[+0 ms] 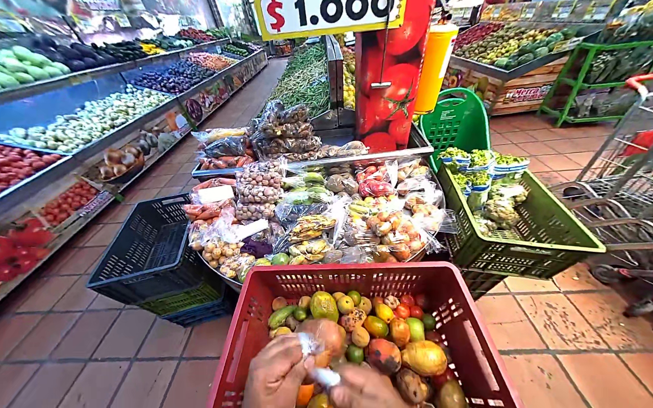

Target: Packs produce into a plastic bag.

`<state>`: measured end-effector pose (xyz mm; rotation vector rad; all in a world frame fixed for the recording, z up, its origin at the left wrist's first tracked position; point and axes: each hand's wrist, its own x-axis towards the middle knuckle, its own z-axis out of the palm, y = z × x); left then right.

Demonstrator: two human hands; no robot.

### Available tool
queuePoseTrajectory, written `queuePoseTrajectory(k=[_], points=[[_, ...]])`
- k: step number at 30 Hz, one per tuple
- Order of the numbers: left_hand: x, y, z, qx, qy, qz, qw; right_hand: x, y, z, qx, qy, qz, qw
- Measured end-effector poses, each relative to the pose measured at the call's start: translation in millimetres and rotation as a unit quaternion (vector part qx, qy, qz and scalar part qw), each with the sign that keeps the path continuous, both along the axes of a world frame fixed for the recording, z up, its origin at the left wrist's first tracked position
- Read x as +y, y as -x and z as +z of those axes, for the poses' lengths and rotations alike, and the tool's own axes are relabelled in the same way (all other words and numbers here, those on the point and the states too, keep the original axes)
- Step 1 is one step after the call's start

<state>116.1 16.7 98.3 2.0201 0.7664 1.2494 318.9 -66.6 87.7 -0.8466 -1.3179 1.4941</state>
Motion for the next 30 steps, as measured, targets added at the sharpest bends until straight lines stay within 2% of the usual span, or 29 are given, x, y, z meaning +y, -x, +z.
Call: queuePoseTrajectory(k=[2, 5, 8, 10, 11, 13, 16, 19, 21, 23, 24, 25, 27, 30], points=[[7, 3, -16, 0.004, 0.017, -0.035, 0.999, 33, -20, -20, -0.083, 0.021, -0.06, 0.995], [8, 5, -40, 0.033, 0.076, -0.084, 0.993, 54, -5, -61, -0.141, 0.042, -0.107, 0.983], [-2, 11, -68, 0.005, 0.163, -0.071, 0.984, 42, 8, -71, -0.098, 0.068, -0.099, 0.988], [-4, 13, -84, -0.005, 0.212, -0.054, 0.976, 31, 3, -76, -0.041, 0.068, -0.044, 0.996], [-4, 14, -89, 0.002, 0.229, -0.055, 0.972, 27, 1, -79, -0.045, 0.061, -0.022, 0.997], [0, 14, -97, 0.039, 0.247, -0.085, 0.964, 24, 0, -86, -0.139, 0.02, -0.028, 0.99], [9, 13, -106, 0.12, 0.245, -0.15, 0.95, 29, 2, -99, -0.323, -0.067, -0.027, 0.944], [13, 16, -119, 0.137, 0.237, -0.191, 0.943, 37, -5, -109, -0.416, -0.103, 0.016, 0.903], [18, 18, -135, 0.112, 0.225, -0.169, 0.953, 41, -10, -103, -0.392, -0.023, 0.058, 0.918], [17, 15, -143, 0.107, 0.24, -0.117, 0.958, 38, -6, -87, -0.306, 0.066, 0.088, 0.946], [14, 12, -145, 0.103, 0.25, -0.092, 0.958, 33, -1, -82, -0.263, 0.08, 0.1, 0.956], [10, 9, -145, 0.095, 0.264, -0.073, 0.957, 29, 1, -78, -0.239, 0.069, 0.117, 0.961], [6, 7, -142, 0.081, 0.303, -0.044, 0.949, 23, -2, -78, -0.267, -0.002, 0.109, 0.957], [8, 7, -141, 0.098, 0.334, -0.043, 0.936, 27, -7, -93, -0.376, -0.089, -0.028, 0.922]])
